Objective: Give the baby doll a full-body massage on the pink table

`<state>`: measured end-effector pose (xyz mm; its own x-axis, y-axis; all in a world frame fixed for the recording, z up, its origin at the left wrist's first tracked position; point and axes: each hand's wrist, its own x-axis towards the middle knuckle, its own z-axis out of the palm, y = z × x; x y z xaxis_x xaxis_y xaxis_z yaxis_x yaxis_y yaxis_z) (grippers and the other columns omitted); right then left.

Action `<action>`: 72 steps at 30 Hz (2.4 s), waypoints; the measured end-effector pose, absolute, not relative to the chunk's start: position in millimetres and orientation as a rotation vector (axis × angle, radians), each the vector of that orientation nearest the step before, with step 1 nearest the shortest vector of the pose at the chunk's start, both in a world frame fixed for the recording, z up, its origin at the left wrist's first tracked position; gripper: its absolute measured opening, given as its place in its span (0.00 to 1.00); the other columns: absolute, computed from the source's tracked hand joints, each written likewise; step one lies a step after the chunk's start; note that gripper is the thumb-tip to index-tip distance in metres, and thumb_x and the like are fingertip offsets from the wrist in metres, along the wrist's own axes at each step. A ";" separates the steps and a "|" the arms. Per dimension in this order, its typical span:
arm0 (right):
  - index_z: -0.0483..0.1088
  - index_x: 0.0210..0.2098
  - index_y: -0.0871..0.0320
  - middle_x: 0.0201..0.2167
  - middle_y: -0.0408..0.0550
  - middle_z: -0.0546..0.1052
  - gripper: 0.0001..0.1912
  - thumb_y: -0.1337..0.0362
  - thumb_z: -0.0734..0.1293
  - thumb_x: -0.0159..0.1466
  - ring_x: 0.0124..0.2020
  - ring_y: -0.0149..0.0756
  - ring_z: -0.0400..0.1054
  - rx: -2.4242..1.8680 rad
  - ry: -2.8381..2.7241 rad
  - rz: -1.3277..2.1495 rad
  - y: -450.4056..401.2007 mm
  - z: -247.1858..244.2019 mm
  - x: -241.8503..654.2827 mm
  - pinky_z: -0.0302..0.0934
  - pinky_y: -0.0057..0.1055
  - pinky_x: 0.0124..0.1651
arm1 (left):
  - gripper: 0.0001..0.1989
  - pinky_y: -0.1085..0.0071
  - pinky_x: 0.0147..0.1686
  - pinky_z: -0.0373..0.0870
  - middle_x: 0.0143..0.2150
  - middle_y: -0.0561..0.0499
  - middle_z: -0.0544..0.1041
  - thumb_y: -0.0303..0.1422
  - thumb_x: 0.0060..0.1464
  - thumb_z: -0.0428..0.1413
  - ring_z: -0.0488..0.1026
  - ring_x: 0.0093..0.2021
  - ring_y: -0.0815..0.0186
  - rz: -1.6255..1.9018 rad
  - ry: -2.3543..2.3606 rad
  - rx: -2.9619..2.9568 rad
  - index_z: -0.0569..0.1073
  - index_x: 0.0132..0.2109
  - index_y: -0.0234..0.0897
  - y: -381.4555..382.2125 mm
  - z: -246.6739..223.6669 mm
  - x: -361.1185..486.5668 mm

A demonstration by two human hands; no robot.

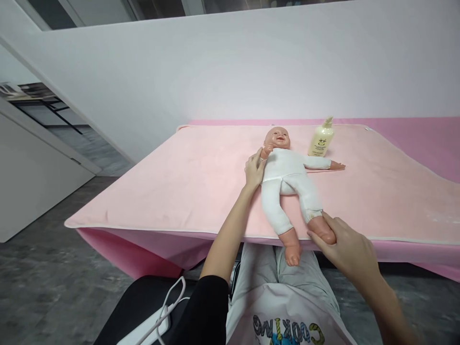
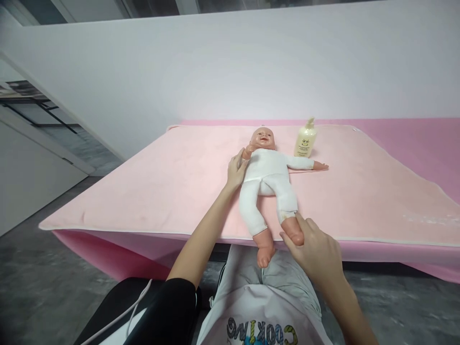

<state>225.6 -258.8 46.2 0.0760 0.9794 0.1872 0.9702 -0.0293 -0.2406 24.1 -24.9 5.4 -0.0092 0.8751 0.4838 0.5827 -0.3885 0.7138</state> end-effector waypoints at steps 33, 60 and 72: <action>0.66 0.55 0.56 0.33 0.48 0.72 0.23 0.53 0.61 0.64 0.27 0.32 0.67 -1.819 -1.748 -0.278 -274.8 -1.5 227.8 0.56 0.27 0.26 | 0.38 0.59 0.59 0.58 0.67 0.34 0.53 0.34 0.59 0.43 0.57 0.65 0.55 1.625 1.840 1.359 0.29 0.67 0.28 -20.4 6.3 7.7; 0.71 0.43 0.56 0.46 0.51 0.74 0.18 0.53 0.67 0.57 0.48 0.42 0.69 -1.441 -1.116 0.933 -191.7 -5.7 267.7 0.64 0.40 0.54 | 0.36 0.54 0.67 0.35 0.70 0.36 0.41 0.25 0.51 0.49 0.31 0.70 0.54 1.661 2.040 1.334 0.46 0.66 0.30 -29.1 13.2 -0.3; 0.72 0.42 0.60 0.39 0.48 0.78 0.14 0.57 0.61 0.65 0.43 0.35 0.71 -1.067 -0.786 1.484 -96.4 20.9 214.1 0.66 0.30 0.50 | 0.24 0.58 0.63 0.55 0.63 0.41 0.64 0.39 0.58 0.50 0.58 0.64 0.56 1.126 1.323 1.943 0.65 0.59 0.34 -40.0 -1.9 33.8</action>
<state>214.1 -96.4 20.9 -0.0024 0.9794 -0.2021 -0.3833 -0.1876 -0.9044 33.8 -40.0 -1.9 0.1737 0.9241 0.3404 0.4833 -0.3811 0.7881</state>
